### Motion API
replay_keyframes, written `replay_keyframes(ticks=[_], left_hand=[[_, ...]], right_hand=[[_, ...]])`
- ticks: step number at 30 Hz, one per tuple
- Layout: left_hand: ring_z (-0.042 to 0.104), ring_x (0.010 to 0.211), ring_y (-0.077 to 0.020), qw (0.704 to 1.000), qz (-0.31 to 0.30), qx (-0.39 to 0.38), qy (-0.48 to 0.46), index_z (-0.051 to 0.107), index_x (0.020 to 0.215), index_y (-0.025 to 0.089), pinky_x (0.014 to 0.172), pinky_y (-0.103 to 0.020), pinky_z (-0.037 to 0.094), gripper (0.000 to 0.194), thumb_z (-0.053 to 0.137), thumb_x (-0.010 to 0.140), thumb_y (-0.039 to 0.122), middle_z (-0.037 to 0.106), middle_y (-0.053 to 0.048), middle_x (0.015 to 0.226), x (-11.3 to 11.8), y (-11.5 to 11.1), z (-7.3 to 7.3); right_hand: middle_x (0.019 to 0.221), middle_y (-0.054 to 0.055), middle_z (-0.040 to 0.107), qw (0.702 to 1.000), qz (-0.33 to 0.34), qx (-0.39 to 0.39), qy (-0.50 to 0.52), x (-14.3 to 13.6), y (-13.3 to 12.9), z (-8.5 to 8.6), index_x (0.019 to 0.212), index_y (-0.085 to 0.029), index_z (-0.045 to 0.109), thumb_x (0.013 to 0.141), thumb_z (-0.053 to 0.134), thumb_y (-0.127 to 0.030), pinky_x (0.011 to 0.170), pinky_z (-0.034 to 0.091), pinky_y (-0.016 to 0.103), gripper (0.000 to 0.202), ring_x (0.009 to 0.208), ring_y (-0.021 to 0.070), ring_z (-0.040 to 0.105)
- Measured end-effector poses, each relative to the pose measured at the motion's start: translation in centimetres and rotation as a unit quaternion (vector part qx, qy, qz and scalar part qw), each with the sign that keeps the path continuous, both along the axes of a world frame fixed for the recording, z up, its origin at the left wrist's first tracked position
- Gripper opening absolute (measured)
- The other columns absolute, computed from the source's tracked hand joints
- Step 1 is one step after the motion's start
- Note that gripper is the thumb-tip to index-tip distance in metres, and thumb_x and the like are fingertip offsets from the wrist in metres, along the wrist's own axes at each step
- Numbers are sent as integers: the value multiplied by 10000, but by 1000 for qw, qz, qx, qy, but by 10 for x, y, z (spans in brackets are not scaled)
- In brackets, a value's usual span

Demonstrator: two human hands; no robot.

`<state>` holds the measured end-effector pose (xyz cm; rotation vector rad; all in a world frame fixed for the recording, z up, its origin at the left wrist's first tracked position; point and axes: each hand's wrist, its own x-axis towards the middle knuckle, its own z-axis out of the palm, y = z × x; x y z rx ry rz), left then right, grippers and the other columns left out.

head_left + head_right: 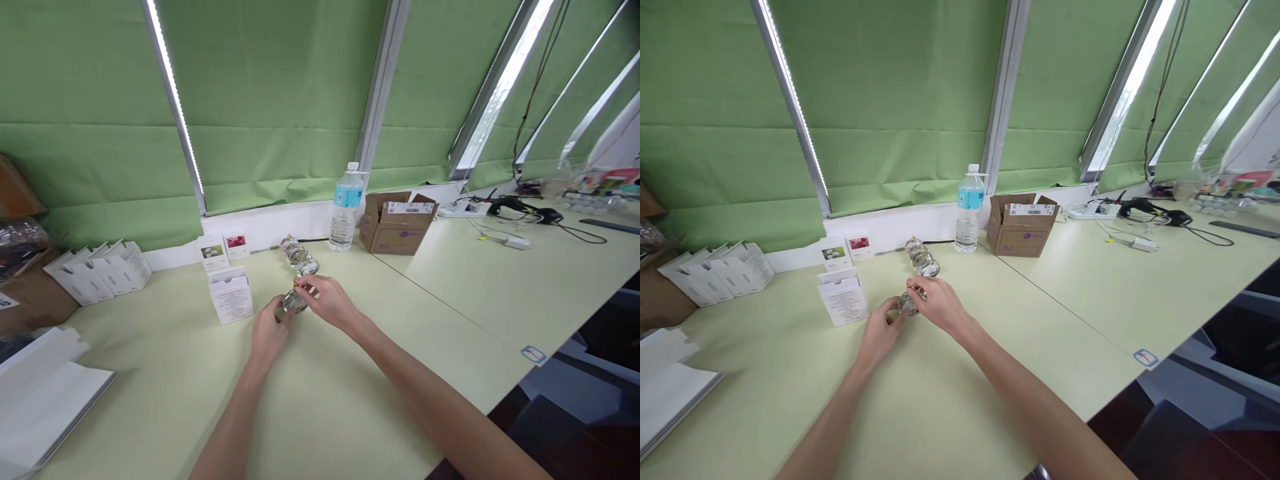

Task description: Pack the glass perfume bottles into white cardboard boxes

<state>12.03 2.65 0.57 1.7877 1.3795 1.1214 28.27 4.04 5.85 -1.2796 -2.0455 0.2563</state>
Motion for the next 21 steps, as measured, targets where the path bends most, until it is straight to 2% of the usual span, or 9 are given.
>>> replay_keyframes(ticks=[5, 11, 13, 17, 21], left_hand=[[480, 512, -99, 1000, -6, -1, -4, 618, 1083, 237, 562, -260, 393, 310, 517, 826, 379, 684, -52, 1049, -1, 1, -1], [517, 546, -113, 1000, -3, 1, -2, 614, 1089, 239, 609, -274, 427, 311, 516, 832, 384, 684, -50, 1057, -1, 2, -2], [531, 556, -119, 1000, 0, 0, -2, 607, 1112, 234, 631, -287, 443, 336, 525, 827, 390, 680, -61, 1074, -1, 2, -2], [531, 542, -112, 1000, 8, -8, -7, 543, 1212, 217, 630, -297, 458, 428, 539, 825, 397, 645, -86, 1150, -4, 2, -4], [529, 562, -103, 996, 41, 50, 63, 540, 1213, 218, 674, -300, 457, 405, 518, 847, 392, 617, -83, 1164, -13, -2, 6]], right_hand=[[970, 21, 691, 1000, 13, -6, 15, 2, 0, 0, 1033, -224, 620, 903, 483, -292, 710, 478, 260, 200, 787, 142, 616], [1088, 44, 657, 999, -4, -29, 18, 11, 4, -7, 1237, -230, 535, 854, 548, -319, 645, 468, 256, 394, 710, 129, 591], [1092, 51, 655, 998, 6, -57, 16, 14, 7, -10, 1217, -217, 552, 830, 574, -312, 626, 460, 251, 399, 675, 120, 588], [941, 46, 688, 995, 27, -92, -4, 15, 12, -15, 1071, -178, 632, 799, 613, -324, 634, 442, 256, 310, 663, 138, 589], [844, 39, 685, 995, 20, -92, -19, 15, 12, -16, 1068, -177, 635, 800, 617, -357, 626, 419, 259, 323, 641, 150, 576]])
